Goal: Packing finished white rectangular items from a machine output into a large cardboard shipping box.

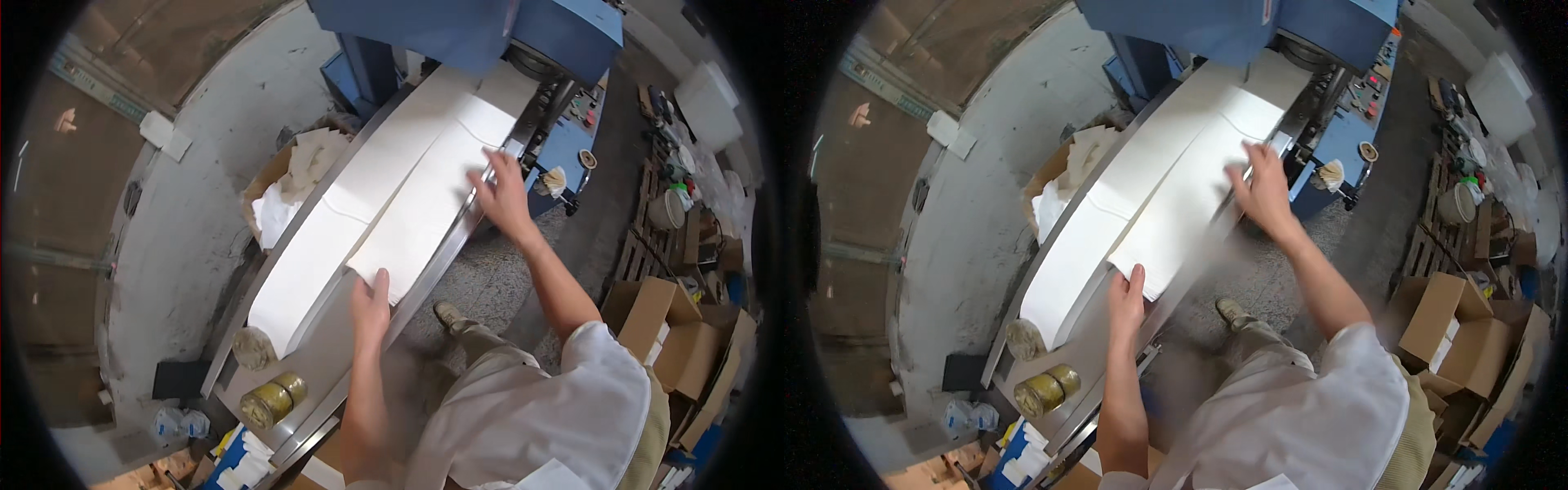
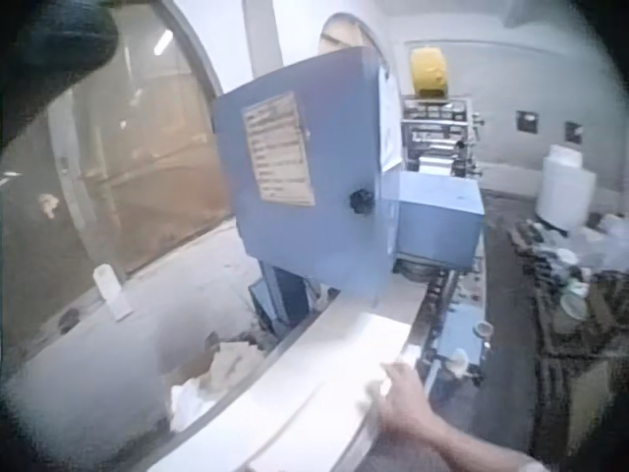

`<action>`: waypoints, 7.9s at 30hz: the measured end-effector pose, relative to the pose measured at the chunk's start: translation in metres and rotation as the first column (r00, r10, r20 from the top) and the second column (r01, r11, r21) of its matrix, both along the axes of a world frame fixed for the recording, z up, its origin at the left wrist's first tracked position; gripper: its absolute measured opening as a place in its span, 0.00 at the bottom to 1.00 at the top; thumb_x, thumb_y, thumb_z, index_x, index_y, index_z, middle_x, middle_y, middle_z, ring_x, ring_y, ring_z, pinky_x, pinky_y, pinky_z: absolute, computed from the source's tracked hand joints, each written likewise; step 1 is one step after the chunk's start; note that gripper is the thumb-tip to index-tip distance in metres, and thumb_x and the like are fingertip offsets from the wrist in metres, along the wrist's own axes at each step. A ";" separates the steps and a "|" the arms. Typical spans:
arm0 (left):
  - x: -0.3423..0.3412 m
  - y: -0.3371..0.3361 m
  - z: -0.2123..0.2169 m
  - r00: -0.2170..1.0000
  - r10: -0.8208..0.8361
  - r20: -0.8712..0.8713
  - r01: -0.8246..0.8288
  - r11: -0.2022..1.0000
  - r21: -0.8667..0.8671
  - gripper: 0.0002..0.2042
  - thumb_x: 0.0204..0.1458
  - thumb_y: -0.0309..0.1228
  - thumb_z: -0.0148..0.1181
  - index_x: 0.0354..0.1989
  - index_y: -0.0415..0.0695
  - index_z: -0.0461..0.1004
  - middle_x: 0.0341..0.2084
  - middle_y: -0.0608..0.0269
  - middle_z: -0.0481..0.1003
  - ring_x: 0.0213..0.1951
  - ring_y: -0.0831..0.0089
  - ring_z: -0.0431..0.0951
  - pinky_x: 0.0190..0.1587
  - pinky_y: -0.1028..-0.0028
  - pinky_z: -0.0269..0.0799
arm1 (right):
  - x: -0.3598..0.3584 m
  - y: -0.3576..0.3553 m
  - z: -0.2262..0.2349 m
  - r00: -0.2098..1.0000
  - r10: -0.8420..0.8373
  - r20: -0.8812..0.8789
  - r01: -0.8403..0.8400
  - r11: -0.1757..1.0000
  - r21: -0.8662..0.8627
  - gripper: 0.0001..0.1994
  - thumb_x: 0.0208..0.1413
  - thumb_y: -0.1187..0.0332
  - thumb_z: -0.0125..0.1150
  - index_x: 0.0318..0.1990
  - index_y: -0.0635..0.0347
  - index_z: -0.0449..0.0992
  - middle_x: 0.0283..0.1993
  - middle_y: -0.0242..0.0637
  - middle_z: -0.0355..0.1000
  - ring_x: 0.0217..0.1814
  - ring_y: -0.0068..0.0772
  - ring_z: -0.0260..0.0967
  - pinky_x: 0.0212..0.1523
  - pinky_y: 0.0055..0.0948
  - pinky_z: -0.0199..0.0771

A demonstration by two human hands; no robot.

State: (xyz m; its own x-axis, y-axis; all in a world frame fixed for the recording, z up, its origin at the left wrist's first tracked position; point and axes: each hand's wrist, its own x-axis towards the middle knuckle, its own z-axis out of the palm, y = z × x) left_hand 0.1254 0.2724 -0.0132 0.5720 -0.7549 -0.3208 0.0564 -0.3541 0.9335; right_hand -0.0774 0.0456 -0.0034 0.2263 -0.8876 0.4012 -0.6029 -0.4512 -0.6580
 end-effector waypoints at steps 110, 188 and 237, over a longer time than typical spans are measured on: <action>-0.078 0.869 -0.144 -0.728 0.676 0.113 -0.678 -0.685 -0.265 0.38 0.49 0.37 0.75 0.65 0.34 0.61 0.56 0.49 0.71 0.57 0.60 0.71 0.62 0.64 0.65 | 0.317 0.975 -0.148 -0.371 0.902 0.221 -0.793 -0.432 0.429 0.41 0.44 0.68 0.79 0.66 0.62 0.62 0.57 0.44 0.74 0.57 0.38 0.73 0.59 0.36 0.71; 0.099 0.412 -0.011 0.386 0.801 0.459 -0.726 0.570 -0.385 0.29 0.64 0.36 0.59 0.68 0.31 0.59 0.64 0.40 0.65 0.64 0.58 0.67 0.65 0.66 0.64 | 0.129 0.223 0.057 0.651 0.710 -0.268 -0.653 0.704 0.280 0.32 0.58 0.53 0.66 0.64 0.63 0.69 0.64 0.58 0.68 0.67 0.52 0.66 0.65 0.42 0.67; 0.091 0.180 -0.018 0.397 0.578 0.713 -0.808 0.589 -0.028 0.28 0.59 0.43 0.63 0.57 0.29 0.69 0.53 0.39 0.73 0.54 0.52 0.74 0.56 0.63 0.70 | 0.137 0.115 -0.016 0.704 0.704 0.096 -0.698 0.659 0.280 0.37 0.57 0.63 0.68 0.71 0.63 0.57 0.59 0.56 0.70 0.54 0.52 0.74 0.51 0.39 0.78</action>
State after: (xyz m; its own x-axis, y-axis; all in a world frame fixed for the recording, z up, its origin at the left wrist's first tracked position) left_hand 0.2161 0.4519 -0.0316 0.9767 0.0670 0.2039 -0.0988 -0.7033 0.7040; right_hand 0.0595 0.1610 -0.0193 0.8323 -0.5316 0.1569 -0.1972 -0.5486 -0.8125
